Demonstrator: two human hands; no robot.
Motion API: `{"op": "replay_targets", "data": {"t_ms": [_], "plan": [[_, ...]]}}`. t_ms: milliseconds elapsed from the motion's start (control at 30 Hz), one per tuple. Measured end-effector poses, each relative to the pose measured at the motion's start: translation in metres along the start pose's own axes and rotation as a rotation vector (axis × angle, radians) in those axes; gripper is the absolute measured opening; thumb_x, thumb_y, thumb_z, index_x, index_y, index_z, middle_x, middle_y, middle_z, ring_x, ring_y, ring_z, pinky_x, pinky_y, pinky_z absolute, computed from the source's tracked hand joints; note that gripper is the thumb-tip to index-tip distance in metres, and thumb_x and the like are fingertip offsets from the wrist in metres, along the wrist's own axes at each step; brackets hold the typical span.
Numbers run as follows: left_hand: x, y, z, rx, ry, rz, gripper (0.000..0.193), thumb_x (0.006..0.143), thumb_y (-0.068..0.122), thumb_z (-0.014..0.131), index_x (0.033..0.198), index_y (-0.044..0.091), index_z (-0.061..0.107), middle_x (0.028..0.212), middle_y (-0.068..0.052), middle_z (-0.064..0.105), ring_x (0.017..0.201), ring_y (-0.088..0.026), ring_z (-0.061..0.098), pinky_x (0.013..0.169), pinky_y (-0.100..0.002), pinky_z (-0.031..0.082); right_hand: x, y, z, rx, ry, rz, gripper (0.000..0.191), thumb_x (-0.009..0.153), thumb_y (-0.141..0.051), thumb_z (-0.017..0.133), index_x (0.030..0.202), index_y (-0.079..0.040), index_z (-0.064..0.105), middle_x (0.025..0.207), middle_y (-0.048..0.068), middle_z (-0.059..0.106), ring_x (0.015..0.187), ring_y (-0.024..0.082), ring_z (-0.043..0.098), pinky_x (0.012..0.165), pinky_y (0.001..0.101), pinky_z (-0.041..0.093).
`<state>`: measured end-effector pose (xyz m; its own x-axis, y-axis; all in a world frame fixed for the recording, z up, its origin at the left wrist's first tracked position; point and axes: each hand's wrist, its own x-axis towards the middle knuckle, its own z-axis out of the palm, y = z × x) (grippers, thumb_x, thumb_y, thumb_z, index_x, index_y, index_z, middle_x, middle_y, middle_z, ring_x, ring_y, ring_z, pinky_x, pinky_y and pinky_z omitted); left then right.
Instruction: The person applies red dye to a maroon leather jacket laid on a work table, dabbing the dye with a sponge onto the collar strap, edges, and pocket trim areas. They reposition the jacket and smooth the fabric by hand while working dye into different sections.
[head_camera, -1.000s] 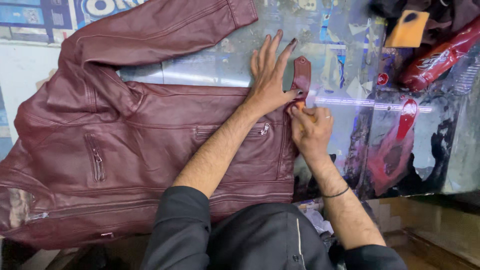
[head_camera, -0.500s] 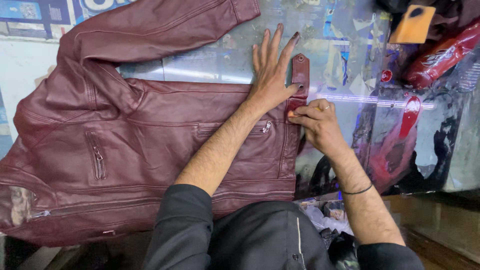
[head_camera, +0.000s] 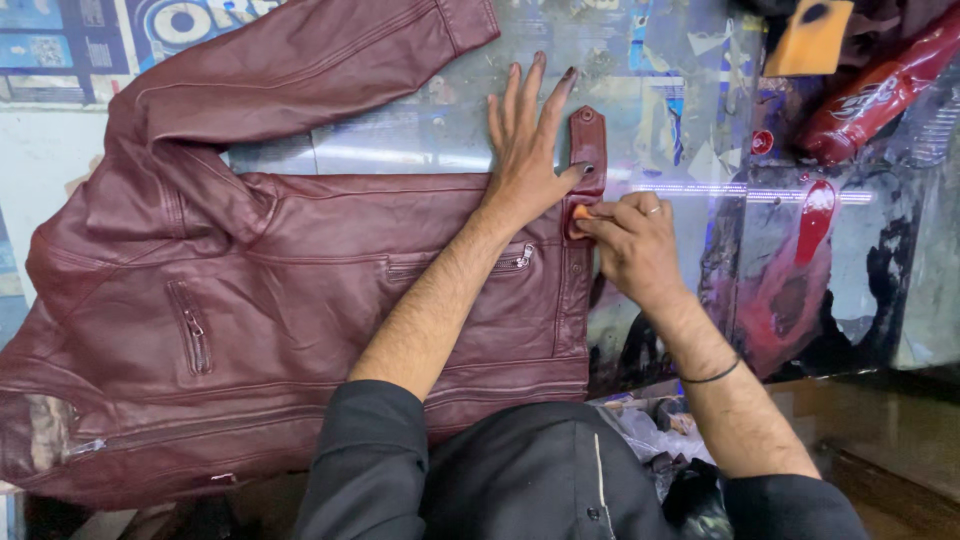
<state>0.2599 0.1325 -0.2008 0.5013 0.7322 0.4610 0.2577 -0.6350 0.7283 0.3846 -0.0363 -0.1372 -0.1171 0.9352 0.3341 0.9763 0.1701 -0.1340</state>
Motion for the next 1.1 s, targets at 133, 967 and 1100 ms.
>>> {"op": "replay_targets", "data": {"t_ms": [133,967,1100], "plan": [[-0.002,0.000,-0.002,0.007,-0.006,-0.002,0.120,0.063,0.029,0.096,0.159,0.023,0.024,0.169,-0.016,0.010,0.158,-0.042,0.006,0.123,-0.073,0.006,-0.011,-0.022,0.007,0.102,0.052,0.067,0.027,0.086,-0.002,0.073,0.108,-0.016,0.078,0.112,-0.002,0.070,0.100,0.023,0.058,0.090,0.0395,0.042],[-0.002,-0.010,0.006,0.028,0.030,-0.039,0.117,0.067,0.026,0.096,0.160,0.022,0.024,0.169,-0.017,0.014,0.159,-0.042,0.008,0.126,-0.069,0.009,0.003,-0.042,0.054,-0.050,0.404,0.399,0.018,0.089,-0.012,0.085,0.103,-0.020,0.076,0.087,-0.004,0.059,0.084,0.020,0.058,0.078,0.0392,0.034],[-0.002,-0.010,0.006,0.035,0.014,-0.049,0.118,0.067,0.026,0.096,0.160,0.021,0.024,0.169,-0.017,0.014,0.159,-0.042,0.008,0.125,-0.069,0.008,0.000,-0.035,0.050,-0.080,0.425,0.496,0.018,0.092,-0.011,0.084,0.106,-0.021,0.077,0.089,-0.001,0.057,0.086,0.021,0.057,0.079,0.0388,0.035]]}}
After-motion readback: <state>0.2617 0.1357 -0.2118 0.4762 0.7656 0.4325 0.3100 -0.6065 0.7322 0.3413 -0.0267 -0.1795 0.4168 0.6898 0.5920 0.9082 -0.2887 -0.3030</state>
